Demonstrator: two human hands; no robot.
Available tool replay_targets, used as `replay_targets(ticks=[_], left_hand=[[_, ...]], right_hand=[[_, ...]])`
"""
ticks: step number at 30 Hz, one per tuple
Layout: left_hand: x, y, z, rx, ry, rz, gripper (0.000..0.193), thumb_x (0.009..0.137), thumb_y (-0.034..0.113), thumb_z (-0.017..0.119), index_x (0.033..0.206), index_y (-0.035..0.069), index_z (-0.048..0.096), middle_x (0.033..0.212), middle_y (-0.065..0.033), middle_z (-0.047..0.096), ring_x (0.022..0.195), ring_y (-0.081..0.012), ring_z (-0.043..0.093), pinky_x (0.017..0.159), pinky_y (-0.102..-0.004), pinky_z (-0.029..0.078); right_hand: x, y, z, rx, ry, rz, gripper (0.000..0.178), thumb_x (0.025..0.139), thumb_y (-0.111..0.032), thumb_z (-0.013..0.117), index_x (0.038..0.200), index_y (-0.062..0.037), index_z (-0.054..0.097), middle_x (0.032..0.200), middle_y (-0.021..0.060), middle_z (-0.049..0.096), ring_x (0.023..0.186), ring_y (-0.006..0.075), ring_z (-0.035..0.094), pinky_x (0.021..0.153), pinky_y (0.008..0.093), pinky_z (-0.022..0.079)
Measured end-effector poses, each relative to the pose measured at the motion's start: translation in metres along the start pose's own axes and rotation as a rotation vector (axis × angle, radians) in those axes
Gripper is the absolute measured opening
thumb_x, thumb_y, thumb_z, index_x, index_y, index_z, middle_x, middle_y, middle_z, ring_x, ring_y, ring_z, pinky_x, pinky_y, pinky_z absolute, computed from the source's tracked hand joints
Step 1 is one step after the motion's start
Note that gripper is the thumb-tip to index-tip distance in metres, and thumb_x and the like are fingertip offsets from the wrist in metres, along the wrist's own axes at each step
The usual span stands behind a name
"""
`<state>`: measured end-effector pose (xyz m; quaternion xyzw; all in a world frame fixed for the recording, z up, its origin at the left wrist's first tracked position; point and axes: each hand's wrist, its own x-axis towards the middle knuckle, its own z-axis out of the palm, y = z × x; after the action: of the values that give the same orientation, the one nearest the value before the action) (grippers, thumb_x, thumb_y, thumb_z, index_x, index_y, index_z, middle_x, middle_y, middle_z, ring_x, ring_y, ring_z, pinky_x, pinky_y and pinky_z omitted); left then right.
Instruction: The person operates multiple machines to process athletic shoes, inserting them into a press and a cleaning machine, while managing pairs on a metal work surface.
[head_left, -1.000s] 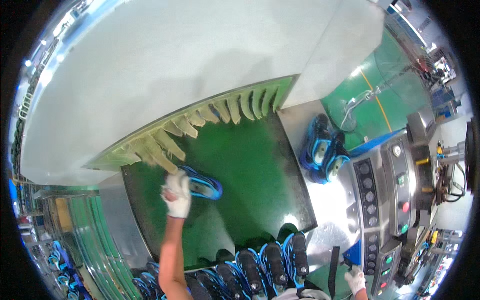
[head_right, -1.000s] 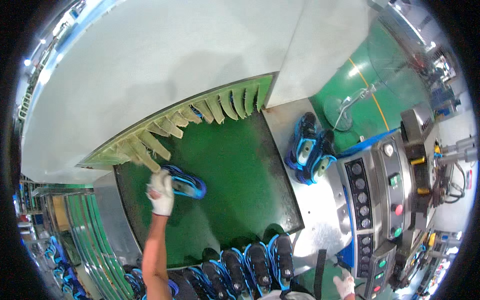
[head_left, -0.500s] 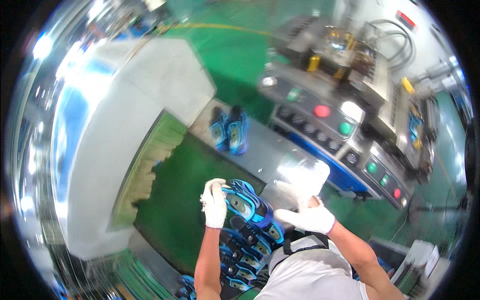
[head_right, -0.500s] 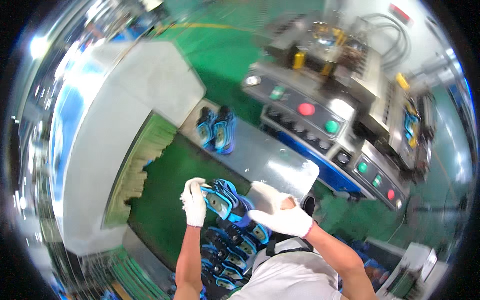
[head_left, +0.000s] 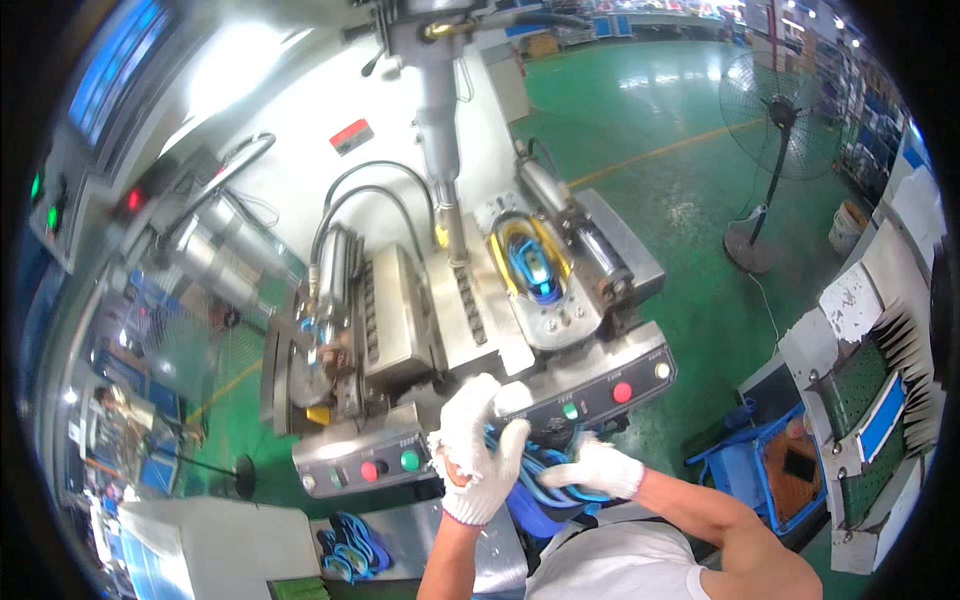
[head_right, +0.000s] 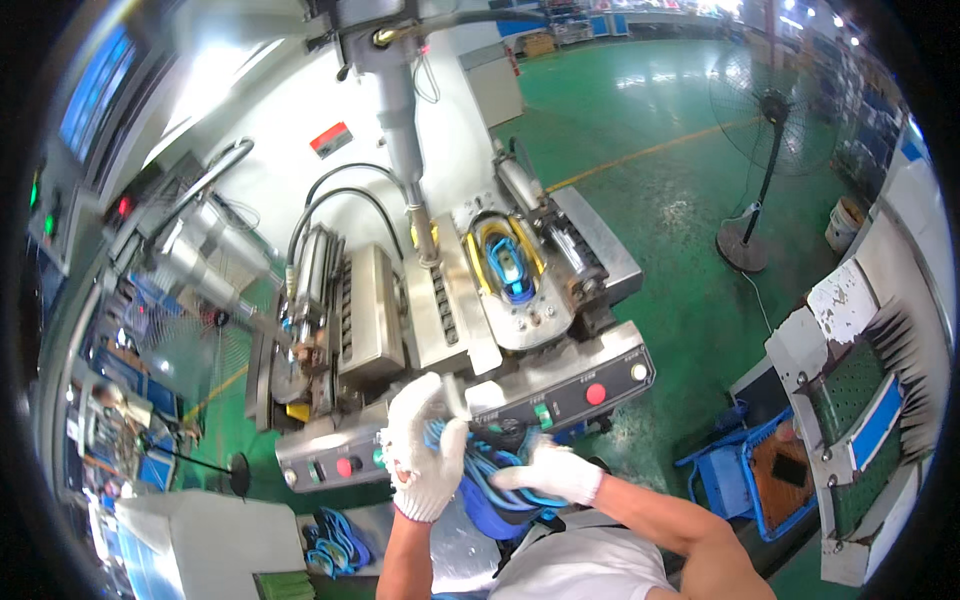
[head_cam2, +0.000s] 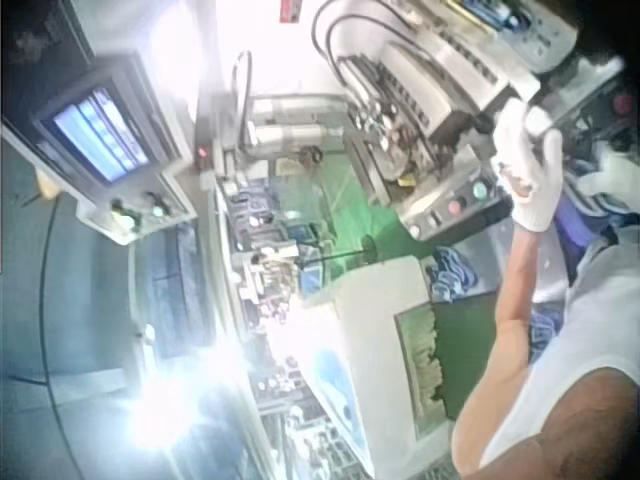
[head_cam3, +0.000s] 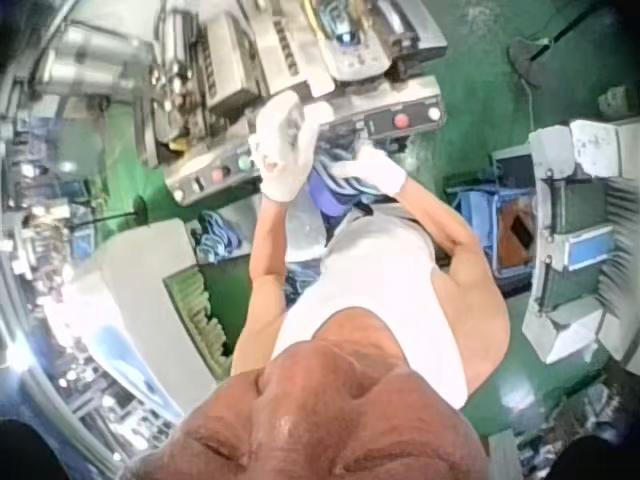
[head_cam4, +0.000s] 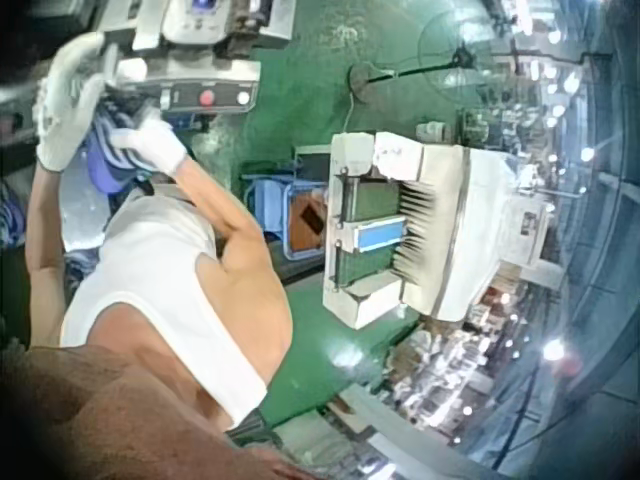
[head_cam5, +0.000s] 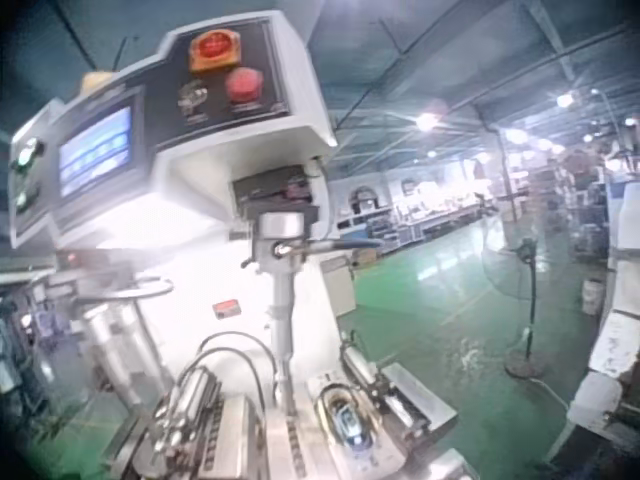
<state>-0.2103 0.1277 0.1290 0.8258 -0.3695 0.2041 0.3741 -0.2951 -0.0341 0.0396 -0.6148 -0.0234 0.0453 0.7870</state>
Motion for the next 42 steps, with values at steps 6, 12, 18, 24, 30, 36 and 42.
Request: replay_targets(ticks=[6,12,18,24,30,36,42], left_hand=[[0.111,-0.089,0.159,-0.260,0.003,-0.457,0.051,0.097,0.022,0.069,0.139,-0.001,0.052,0.133,-0.0208,0.061,0.121,-0.0300,0.064,0.103,-0.0391,0.051],[0.196,-0.179,0.288,0.021,-0.101,-0.865,0.082,0.082,0.052,0.075,0.135,-0.006,0.050,0.131,-0.0317,0.061,0.123,-0.0408,0.061,0.107,-0.0441,0.046],[0.218,-0.242,0.311,0.144,-0.433,-0.806,0.066,0.078,0.038,0.074,0.121,-0.011,0.060,0.121,-0.0334,0.067,0.117,-0.0396,0.067,0.103,-0.0446,0.050],[0.195,-0.218,0.206,-0.537,-0.149,-0.876,0.026,0.085,0.020,0.080,0.103,0.004,0.073,0.085,-0.0029,0.070,0.073,-0.0110,0.063,0.062,-0.0280,0.054],[0.069,-0.100,0.071,-0.629,-0.085,-0.854,0.048,0.086,0.015,0.077,0.130,0.001,0.064,0.115,-0.0068,0.072,0.098,-0.0147,0.066,0.090,-0.0325,0.053],[-0.116,-0.073,-0.019,-0.129,-0.298,-1.121,0.083,0.072,0.033,0.085,0.139,-0.004,0.052,0.130,-0.0198,0.066,0.117,-0.0297,0.064,0.103,-0.0417,0.049],[-0.300,-0.017,-0.039,0.252,-0.163,-1.658,0.053,0.081,0.042,0.082,0.111,0.002,0.066,0.104,-0.0192,0.071,0.096,-0.0341,0.069,0.088,-0.0445,0.054]], right_hand=[[-0.068,-0.031,-0.097,0.433,0.584,0.155,0.041,0.080,-0.011,0.077,0.118,0.0022,0.067,0.100,0.0059,0.071,0.071,0.0103,0.061,0.063,0.0262,0.052],[-0.116,-0.014,-0.132,0.389,0.913,0.021,0.060,0.073,-0.005,0.070,0.131,0.0034,0.055,0.108,0.0070,0.067,0.093,0.0210,0.067,0.083,0.0366,0.057],[-0.116,-0.039,-0.132,0.240,0.928,0.249,0.052,0.081,-0.005,0.072,0.130,-0.0034,0.056,0.120,0.0047,0.058,0.106,0.0183,0.054,0.094,0.0347,0.046],[-0.068,-0.024,-0.136,0.112,0.915,0.129,0.058,0.076,-0.007,0.072,0.131,0.0026,0.056,0.113,0.0077,0.067,0.098,0.0211,0.066,0.089,0.0382,0.055],[0.068,-0.079,-0.153,-0.270,0.648,0.124,0.039,0.085,-0.017,0.079,0.116,0.0042,0.069,0.108,0.0115,0.074,0.092,0.0199,0.068,0.087,0.0390,0.055],[0.331,-0.050,-0.234,-0.558,0.346,0.274,0.034,0.086,-0.024,0.077,0.106,0.0029,0.070,0.096,0.0145,0.074,0.084,0.0228,0.072,0.073,0.0364,0.058],[0.446,0.087,-0.257,-1.484,0.469,0.010,0.045,0.082,-0.042,0.065,0.098,-0.0009,0.074,0.105,0.0260,0.072,0.101,0.0404,0.072,0.086,0.0462,0.057]])
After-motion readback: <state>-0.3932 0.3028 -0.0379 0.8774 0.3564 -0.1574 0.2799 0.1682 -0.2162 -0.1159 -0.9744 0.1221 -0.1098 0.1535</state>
